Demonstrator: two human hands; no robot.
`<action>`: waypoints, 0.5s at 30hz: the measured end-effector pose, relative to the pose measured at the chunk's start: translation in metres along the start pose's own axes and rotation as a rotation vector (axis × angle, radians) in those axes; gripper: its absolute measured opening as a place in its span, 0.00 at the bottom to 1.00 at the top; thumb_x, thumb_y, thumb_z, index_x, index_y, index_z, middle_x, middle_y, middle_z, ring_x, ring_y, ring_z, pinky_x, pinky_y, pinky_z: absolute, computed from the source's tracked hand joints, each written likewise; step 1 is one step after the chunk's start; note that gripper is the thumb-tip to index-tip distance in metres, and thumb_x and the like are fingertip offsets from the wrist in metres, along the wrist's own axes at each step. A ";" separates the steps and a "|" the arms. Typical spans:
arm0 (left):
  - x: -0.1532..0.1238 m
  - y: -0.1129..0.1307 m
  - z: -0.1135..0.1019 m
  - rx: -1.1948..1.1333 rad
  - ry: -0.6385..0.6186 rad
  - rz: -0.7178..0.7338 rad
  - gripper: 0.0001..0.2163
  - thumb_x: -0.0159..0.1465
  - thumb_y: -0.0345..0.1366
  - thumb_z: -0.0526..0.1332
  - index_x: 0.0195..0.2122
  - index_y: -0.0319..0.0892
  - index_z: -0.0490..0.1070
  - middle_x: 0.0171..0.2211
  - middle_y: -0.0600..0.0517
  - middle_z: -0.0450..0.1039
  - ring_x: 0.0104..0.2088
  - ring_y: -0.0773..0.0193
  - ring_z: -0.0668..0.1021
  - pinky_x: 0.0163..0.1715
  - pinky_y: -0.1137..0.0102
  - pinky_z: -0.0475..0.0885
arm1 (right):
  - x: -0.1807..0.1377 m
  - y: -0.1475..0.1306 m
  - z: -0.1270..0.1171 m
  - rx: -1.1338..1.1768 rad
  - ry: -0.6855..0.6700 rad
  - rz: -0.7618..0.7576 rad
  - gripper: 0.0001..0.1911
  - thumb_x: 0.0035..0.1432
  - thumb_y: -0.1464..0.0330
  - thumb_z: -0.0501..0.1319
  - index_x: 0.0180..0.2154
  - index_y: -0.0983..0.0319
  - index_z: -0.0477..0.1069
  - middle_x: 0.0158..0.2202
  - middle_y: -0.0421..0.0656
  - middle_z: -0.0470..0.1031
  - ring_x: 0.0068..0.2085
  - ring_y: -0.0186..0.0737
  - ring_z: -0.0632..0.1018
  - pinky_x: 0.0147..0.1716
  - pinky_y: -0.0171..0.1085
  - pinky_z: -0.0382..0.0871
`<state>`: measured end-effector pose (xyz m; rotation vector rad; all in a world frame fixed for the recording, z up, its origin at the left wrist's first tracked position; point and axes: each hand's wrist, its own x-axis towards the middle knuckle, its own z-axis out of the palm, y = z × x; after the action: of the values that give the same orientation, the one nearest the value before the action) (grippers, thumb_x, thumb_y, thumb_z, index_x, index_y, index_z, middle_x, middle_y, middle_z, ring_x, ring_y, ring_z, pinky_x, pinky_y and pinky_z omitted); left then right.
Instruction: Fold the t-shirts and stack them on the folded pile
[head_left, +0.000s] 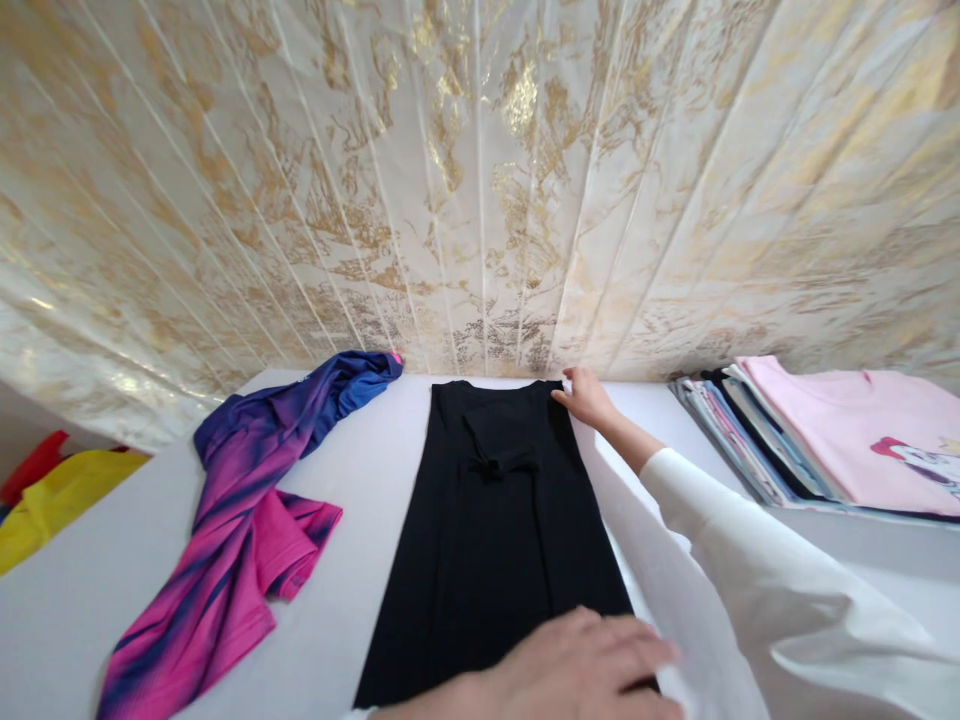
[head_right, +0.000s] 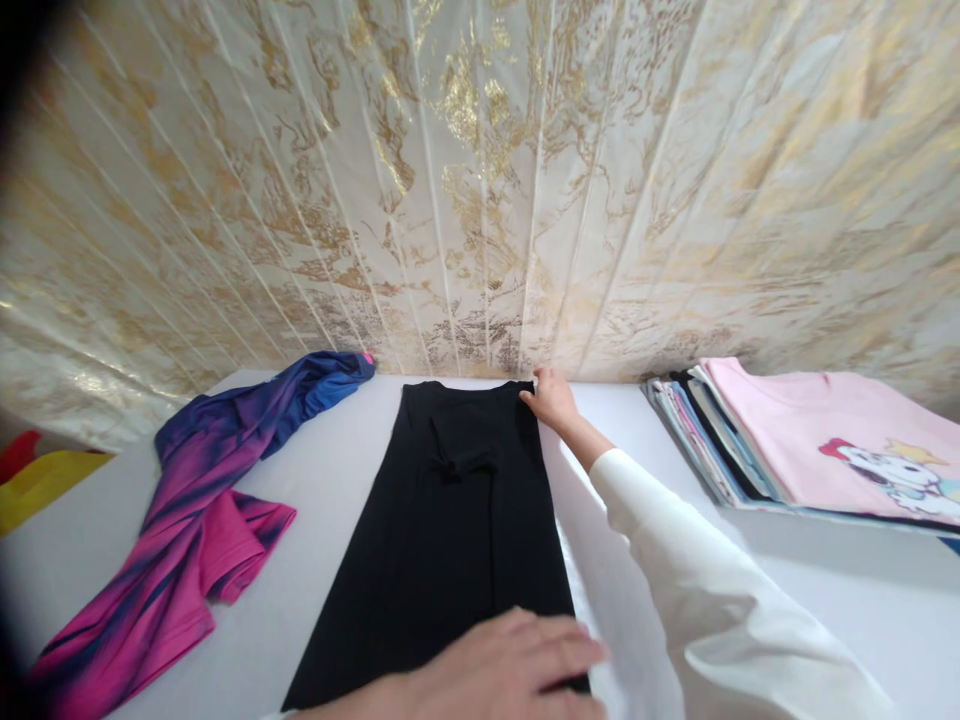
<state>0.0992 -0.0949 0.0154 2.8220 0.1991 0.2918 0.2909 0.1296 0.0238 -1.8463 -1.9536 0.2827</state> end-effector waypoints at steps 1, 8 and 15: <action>-0.010 -0.005 -0.014 0.009 0.029 -0.040 0.15 0.71 0.43 0.51 0.54 0.44 0.67 0.62 0.51 0.62 0.63 0.61 0.63 0.53 0.68 0.66 | -0.021 -0.008 0.000 0.009 0.012 -0.046 0.22 0.63 0.68 0.58 0.57 0.66 0.62 0.57 0.56 0.66 0.57 0.50 0.70 0.56 0.52 0.64; -0.099 -0.063 -0.040 0.230 0.126 -0.647 0.24 0.72 0.39 0.48 0.67 0.41 0.48 0.68 0.45 0.48 0.67 0.58 0.53 0.61 0.59 0.57 | -0.178 -0.061 0.030 -0.033 -0.066 -0.315 0.31 0.66 0.60 0.50 0.65 0.67 0.49 0.69 0.56 0.47 0.68 0.50 0.51 0.62 0.52 0.53; -0.116 -0.102 -0.025 0.386 0.131 -0.824 0.26 0.72 0.47 0.47 0.67 0.40 0.50 0.68 0.45 0.47 0.67 0.56 0.54 0.62 0.57 0.55 | -0.142 -0.073 0.053 -0.273 -0.110 -0.201 0.39 0.64 0.49 0.49 0.66 0.70 0.51 0.69 0.58 0.44 0.69 0.56 0.46 0.64 0.52 0.43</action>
<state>-0.0296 -0.0111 -0.0134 2.7678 1.5228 0.2574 0.2042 -0.0093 -0.0154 -1.8070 -2.3312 0.0577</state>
